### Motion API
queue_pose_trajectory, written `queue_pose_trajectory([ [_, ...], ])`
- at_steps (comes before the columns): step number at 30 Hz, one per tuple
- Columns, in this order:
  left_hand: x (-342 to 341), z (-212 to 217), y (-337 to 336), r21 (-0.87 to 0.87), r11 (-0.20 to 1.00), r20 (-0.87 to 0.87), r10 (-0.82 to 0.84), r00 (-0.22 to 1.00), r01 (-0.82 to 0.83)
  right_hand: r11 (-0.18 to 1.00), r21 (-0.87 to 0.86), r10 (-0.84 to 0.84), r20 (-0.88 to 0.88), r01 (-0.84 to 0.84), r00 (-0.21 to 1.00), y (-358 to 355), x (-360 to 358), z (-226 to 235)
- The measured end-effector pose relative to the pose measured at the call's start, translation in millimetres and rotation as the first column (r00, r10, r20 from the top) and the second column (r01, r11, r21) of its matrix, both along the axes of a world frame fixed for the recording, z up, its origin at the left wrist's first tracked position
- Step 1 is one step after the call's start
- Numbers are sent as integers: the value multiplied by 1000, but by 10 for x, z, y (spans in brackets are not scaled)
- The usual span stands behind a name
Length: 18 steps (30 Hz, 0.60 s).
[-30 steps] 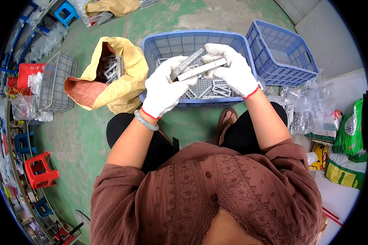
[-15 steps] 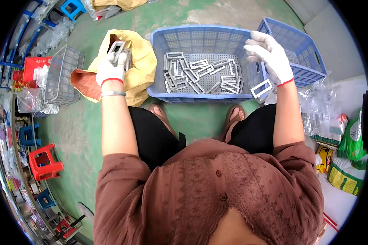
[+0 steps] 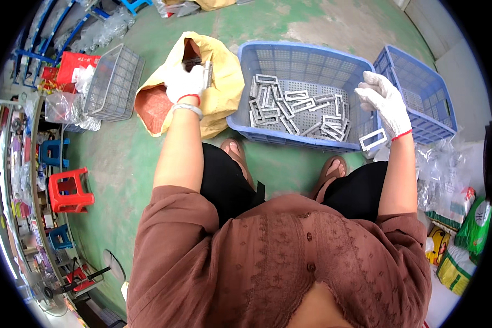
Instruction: The person sits on the floor and sorts small rectangular metal parts from a blue crate into a cloth bag. They pick up handfuls of parts, inspect them, and transfer them into the bag, occasionally adjusting the camera.
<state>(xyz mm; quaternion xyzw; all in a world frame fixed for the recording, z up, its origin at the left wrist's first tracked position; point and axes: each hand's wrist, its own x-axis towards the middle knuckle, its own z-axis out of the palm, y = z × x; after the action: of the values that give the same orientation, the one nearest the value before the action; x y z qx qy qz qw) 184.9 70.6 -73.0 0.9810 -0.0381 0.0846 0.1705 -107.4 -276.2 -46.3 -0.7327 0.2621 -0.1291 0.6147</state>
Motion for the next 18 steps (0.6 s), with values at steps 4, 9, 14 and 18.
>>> queue_pose_trajectory([
  [4, 232, -241, -122, 206, 811, -205, -512, 834, 548, 996, -64, 64, -30, -66, 998, 94, 99, 50],
  [9, 1124, -1225, -99, 527, 598, -525, -329, 785, 604, 984, -155, 75, -75, -86, 994, 72, 103, -8],
  [14, 1283, -1303, -203, 404, 374, -734, -413, 540, 835, 962, -253, 67, -127, -98, 990, -31, 93, -82],
  [18, 796, -579, -144, 412, 543, -664, -371, 650, 731, 942, -300, 115, -144, -154, 983, 20, 216, -57],
])
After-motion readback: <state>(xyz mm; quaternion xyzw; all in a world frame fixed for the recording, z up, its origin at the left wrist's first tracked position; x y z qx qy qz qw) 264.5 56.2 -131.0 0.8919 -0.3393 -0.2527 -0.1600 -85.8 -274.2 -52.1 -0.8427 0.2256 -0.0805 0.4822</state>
